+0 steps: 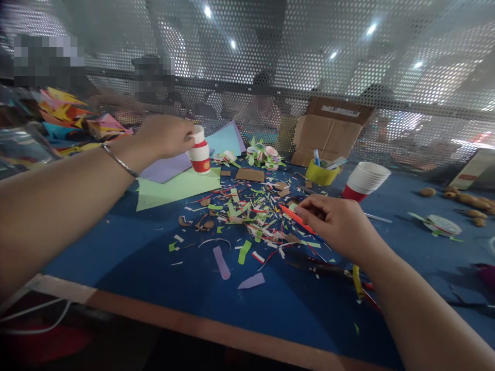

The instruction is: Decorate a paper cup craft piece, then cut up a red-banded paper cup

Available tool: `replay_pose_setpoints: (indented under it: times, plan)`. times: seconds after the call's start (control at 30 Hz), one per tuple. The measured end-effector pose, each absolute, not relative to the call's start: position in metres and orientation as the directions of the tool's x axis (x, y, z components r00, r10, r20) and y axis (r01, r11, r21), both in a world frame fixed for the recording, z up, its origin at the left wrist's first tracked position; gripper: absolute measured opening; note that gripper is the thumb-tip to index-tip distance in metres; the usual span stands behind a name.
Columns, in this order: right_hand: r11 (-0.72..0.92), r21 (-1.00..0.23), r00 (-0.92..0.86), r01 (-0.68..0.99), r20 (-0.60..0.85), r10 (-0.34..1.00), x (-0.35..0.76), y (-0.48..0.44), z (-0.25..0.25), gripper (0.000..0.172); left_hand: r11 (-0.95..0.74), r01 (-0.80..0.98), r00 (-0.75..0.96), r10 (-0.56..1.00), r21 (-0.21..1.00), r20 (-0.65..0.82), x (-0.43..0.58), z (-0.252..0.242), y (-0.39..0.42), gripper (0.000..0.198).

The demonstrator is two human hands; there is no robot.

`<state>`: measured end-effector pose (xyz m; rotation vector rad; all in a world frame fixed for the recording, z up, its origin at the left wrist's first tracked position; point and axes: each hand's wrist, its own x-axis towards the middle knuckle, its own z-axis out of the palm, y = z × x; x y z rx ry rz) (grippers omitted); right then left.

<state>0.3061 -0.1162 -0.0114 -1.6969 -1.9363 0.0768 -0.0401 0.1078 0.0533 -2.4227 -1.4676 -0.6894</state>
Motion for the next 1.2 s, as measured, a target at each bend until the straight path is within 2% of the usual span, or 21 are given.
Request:
replay_pose_setpoints:
  times: [0.13, 0.2, 0.27, 0.4, 0.57, 0.73, 0.93, 1.03, 1.2]
  plan:
    - [0.165, -0.418, -0.031, 0.893, 0.309, 0.951, 0.305, -0.116, -0.011, 0.043, -0.524, 0.843, 0.355, 0.71, 0.121, 0.608, -0.041, 0.069, 0.086, 0.016]
    - [0.159, -0.425, -0.025, 0.891, 0.305, 0.952, 0.305, -0.116, -0.011, 0.043, -0.518, 0.837, 0.271, 0.67, 0.174, 0.691, -0.036, 0.071, 0.071, 0.015]
    - [0.153, -0.429, -0.018, 0.89, 0.302, 0.953, 0.304, -0.116, -0.011, 0.043, -0.599, 0.743, 0.234, 0.649, 0.298, 0.724, -0.025, 0.065, 0.054, 0.012]
    - [0.16, -0.469, 0.005, 0.868, 0.33, 0.944, 0.3, -0.118, -0.01, 0.042, -0.742, 0.452, 0.37, 0.661, 0.495, 0.653, 0.004, 0.037, 0.018, 0.01]
    - [0.218, -0.572, 0.018, 0.791, 0.377, 0.926, 0.29, -0.12, -0.01, 0.042, -0.723, 0.287, 0.547, 0.662, 0.628, 0.512, 0.028, 0.008, -0.017, 0.011]
    - [0.232, -0.583, -0.053, 0.779, 0.307, 0.95, 0.282, -0.119, -0.014, 0.054, -0.736, 0.271, 0.629, 0.623, 0.62, 0.465, 0.03, -0.004, -0.026, 0.012]
    - [0.231, -0.498, -0.038, 0.836, 0.366, 0.93, 0.279, -0.118, -0.016, 0.058, -0.778, 0.202, 0.71, 0.535, 0.594, 0.459, 0.024, -0.004, -0.03, 0.013]
    - [0.215, -0.483, -0.044, 0.849, 0.34, 0.939, 0.277, -0.118, -0.015, 0.059, -0.782, 0.158, 0.751, 0.492, 0.603, 0.441, 0.023, -0.002, -0.034, 0.014]
    - [0.242, -0.385, -0.113, 0.891, 0.328, 0.938, 0.274, -0.116, -0.015, 0.061, -0.775, 0.088, 0.792, 0.436, 0.626, 0.428, 0.022, 0.0, -0.035, 0.012]
